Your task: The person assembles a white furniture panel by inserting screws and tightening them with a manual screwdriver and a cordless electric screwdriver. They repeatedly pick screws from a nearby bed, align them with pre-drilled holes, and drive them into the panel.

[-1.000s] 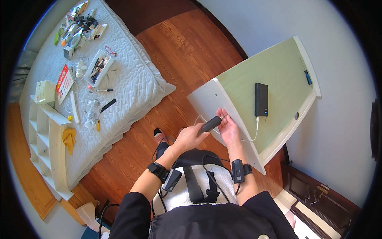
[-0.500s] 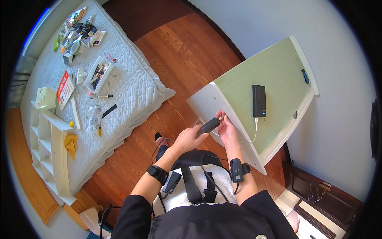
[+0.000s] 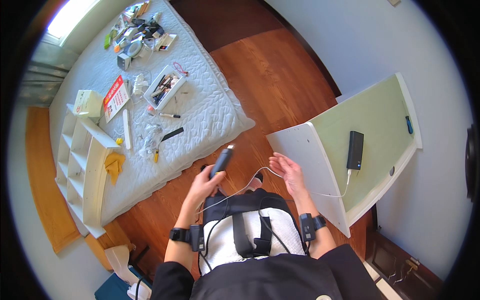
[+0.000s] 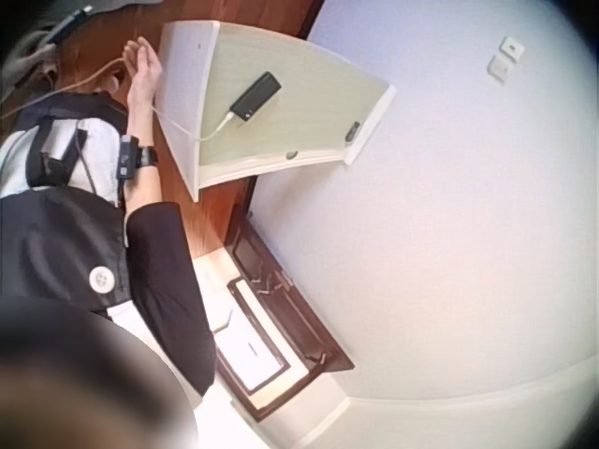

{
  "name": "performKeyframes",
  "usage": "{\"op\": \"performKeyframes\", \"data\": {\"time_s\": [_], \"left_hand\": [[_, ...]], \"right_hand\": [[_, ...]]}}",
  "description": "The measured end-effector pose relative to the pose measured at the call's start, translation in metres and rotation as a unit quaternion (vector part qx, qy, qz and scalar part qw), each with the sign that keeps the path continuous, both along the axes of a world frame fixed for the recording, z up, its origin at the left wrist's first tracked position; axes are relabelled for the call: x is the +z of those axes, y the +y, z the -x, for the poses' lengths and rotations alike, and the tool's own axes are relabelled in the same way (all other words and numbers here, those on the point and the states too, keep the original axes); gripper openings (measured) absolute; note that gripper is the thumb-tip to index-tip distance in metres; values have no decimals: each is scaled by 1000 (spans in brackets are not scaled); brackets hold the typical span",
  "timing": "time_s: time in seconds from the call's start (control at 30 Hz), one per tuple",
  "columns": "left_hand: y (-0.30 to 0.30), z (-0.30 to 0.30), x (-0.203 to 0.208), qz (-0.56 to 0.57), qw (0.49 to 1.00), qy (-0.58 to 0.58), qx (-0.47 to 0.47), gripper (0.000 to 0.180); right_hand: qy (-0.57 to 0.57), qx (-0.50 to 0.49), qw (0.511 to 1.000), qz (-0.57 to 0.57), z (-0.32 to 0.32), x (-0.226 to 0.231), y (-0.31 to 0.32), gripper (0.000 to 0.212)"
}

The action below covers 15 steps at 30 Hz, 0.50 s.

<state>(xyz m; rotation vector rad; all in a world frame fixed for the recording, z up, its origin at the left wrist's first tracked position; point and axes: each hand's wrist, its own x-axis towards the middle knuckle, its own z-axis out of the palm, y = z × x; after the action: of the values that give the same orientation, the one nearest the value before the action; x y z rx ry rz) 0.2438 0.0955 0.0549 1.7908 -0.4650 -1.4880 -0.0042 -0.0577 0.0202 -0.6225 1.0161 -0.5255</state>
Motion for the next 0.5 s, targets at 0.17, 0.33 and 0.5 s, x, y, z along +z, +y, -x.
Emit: {"op": "performKeyframes", "data": {"time_s": [0.17, 0.33, 0.5], "left_hand": [[72, -89, -32, -29, 990, -4, 136, 25], [145, -178, -65, -67, 951, 29, 302, 27], [209, -245, -92, -74, 863, 89, 491, 26]], "right_hand": [[31, 56, 998, -16, -73, -12, 20, 35], [75, 88, 993, -38, -165, -34, 56, 23], [116, 105, 985, -75, -258, -71, 83, 26]]}}
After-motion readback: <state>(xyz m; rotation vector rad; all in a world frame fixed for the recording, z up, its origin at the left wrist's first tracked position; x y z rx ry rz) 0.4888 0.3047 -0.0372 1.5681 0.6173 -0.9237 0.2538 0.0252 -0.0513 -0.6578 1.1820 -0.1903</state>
